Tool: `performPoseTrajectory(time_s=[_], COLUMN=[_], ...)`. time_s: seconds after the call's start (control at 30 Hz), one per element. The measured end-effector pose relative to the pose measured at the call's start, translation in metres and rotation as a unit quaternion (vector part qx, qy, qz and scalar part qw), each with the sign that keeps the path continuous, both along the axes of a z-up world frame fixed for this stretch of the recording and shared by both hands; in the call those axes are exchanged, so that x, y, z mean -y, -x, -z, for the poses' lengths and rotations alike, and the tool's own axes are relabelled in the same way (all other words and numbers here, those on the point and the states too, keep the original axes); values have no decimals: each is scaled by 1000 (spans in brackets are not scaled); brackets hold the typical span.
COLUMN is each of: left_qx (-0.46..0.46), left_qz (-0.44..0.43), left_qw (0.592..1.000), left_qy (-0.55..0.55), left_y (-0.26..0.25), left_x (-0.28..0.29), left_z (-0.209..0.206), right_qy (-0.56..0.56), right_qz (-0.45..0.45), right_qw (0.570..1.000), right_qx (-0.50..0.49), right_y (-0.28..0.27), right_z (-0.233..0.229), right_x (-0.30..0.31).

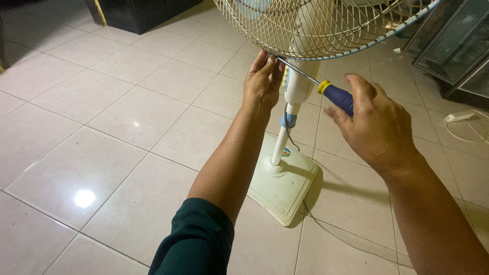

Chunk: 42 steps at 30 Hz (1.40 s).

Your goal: The person disassembles a standing electric fan using a screwdriver. They remove the front grill, unscrew the blade nut, detach the fan blades, and remove the rear grill, leaving the components separated on the floor.

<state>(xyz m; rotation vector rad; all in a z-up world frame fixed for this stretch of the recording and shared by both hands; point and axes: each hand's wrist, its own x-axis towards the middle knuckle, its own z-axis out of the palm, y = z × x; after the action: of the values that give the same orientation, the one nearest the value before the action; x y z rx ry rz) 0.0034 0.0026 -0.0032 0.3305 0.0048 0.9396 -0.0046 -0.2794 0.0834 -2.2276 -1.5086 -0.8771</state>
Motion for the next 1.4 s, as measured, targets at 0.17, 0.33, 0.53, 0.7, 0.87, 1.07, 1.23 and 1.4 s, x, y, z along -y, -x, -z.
performPoseTrajectory(time_s=[0.17,0.33,0.53,0.7,0.87,1.07,1.23,1.4], left_qx=[17,11,6,9,58,36,23,15], left_qz=[-2,0,0,7,11,5,0,6], left_qw=[1000,1000,1000,1000,998,999,1000,1000], left_qy=[6,4,10,-4,0,2,-3,0], left_y=[2,3,1,-6,-16,-14,-10,-3], left_x=[2,3,0,-7,-12,-10,-6,-4], left_z=[-1,-1,-2,6,12,10,7,2], right_qy=[-4,-13,60,61,26,22,21,7], right_qz=[-12,-29,30,41,32,13,15,7], right_qw=[998,995,997,997,995,992,991,991], right_qx=[65,97,23,29,89,126,131,137], right_y=[4,12,16,13,5,9,10,8], right_z=[-6,-7,-11,-8,-8,-11,-8,-5], right_x=[6,5,2,3,4,7,7,12])
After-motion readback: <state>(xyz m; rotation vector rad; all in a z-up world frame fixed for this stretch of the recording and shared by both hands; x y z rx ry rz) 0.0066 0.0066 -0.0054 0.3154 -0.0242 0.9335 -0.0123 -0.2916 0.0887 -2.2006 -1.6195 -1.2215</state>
